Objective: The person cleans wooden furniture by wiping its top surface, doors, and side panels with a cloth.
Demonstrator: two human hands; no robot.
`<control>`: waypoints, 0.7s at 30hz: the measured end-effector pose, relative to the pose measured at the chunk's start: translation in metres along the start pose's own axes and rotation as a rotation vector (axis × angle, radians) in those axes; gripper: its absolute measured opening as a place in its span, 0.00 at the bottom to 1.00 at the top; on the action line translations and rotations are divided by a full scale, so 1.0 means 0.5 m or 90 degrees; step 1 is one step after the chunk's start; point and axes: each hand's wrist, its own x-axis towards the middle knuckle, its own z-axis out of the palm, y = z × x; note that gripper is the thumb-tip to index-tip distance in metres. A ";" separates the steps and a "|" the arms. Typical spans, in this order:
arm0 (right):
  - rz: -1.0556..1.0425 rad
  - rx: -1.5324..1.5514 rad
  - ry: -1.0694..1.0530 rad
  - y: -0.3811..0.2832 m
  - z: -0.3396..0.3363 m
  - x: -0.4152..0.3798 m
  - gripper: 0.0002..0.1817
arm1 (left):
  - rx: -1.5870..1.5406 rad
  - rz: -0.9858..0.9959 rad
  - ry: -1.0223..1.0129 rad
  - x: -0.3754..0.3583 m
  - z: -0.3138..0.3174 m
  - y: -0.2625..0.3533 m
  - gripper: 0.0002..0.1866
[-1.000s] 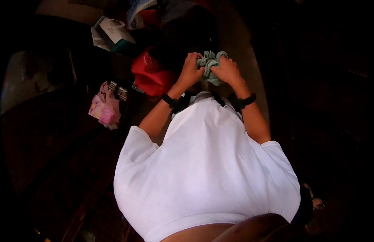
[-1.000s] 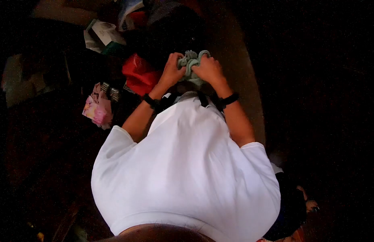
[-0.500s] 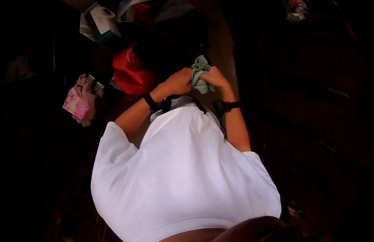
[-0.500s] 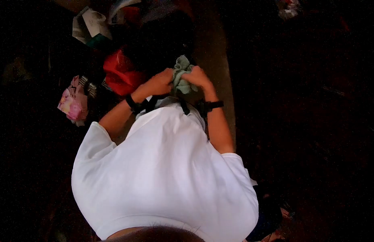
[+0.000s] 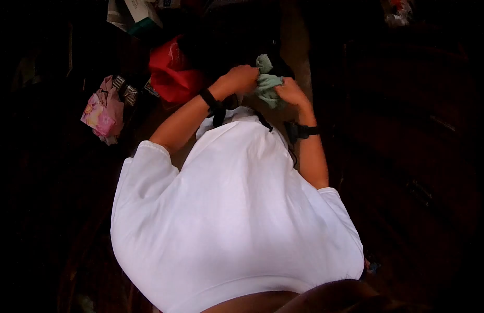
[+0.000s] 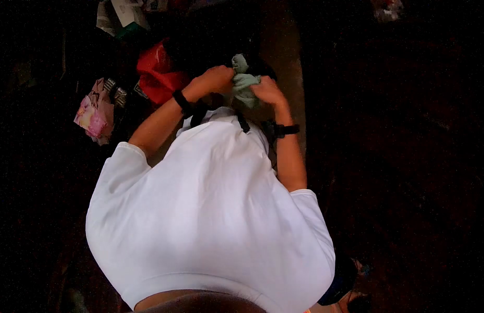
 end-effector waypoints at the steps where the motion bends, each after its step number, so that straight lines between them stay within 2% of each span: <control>1: 0.022 -0.253 0.102 -0.044 -0.004 -0.024 0.15 | -0.008 0.018 0.025 -0.003 0.000 -0.009 0.11; 2: 0.020 -0.248 0.099 -0.073 0.000 -0.031 0.15 | -0.005 0.014 0.022 0.006 0.003 -0.012 0.11; 4: -0.005 -0.448 0.199 -0.102 0.015 -0.028 0.16 | 0.038 -0.026 -0.032 0.036 0.011 -0.014 0.10; 6: -0.003 -0.482 0.205 -0.099 0.051 0.005 0.17 | 0.054 -0.046 -0.031 0.062 0.071 -0.052 0.10; 8: 0.002 -0.509 0.231 -0.117 0.066 0.013 0.18 | 0.069 -0.064 -0.025 0.054 0.087 -0.074 0.11; 9: 0.005 -0.514 0.238 -0.129 0.074 -0.001 0.18 | 0.016 -0.040 -0.030 0.027 0.082 -0.074 0.11; 12: 0.013 -0.403 0.241 -0.085 0.038 0.031 0.18 | -0.007 -0.017 -0.079 0.015 0.079 -0.043 0.13; 14: 0.022 -0.270 0.109 -0.046 -0.012 0.041 0.19 | 0.003 0.004 -0.115 -0.010 0.063 -0.006 0.15; 15: 0.029 -0.267 0.117 -0.017 -0.032 0.053 0.19 | -0.061 -0.013 -0.066 -0.020 0.051 0.011 0.12; 17: -0.064 0.063 -0.063 0.025 -0.037 0.053 0.18 | -0.130 0.003 -0.007 -0.072 0.029 0.032 0.10; 18: -0.103 0.026 -0.072 0.034 -0.043 0.055 0.17 | -0.170 0.007 0.036 -0.079 0.023 0.038 0.12; 19: -0.082 0.062 -0.091 0.060 -0.036 0.067 0.18 | -0.211 0.008 0.076 -0.079 0.031 0.041 0.13; 20: -0.067 0.096 -0.114 0.087 -0.030 0.094 0.19 | -0.179 -0.022 0.024 -0.073 0.029 0.041 0.16; 21: -0.121 0.029 -0.107 0.125 -0.022 0.123 0.18 | -0.141 -0.054 -0.027 -0.064 0.017 0.034 0.20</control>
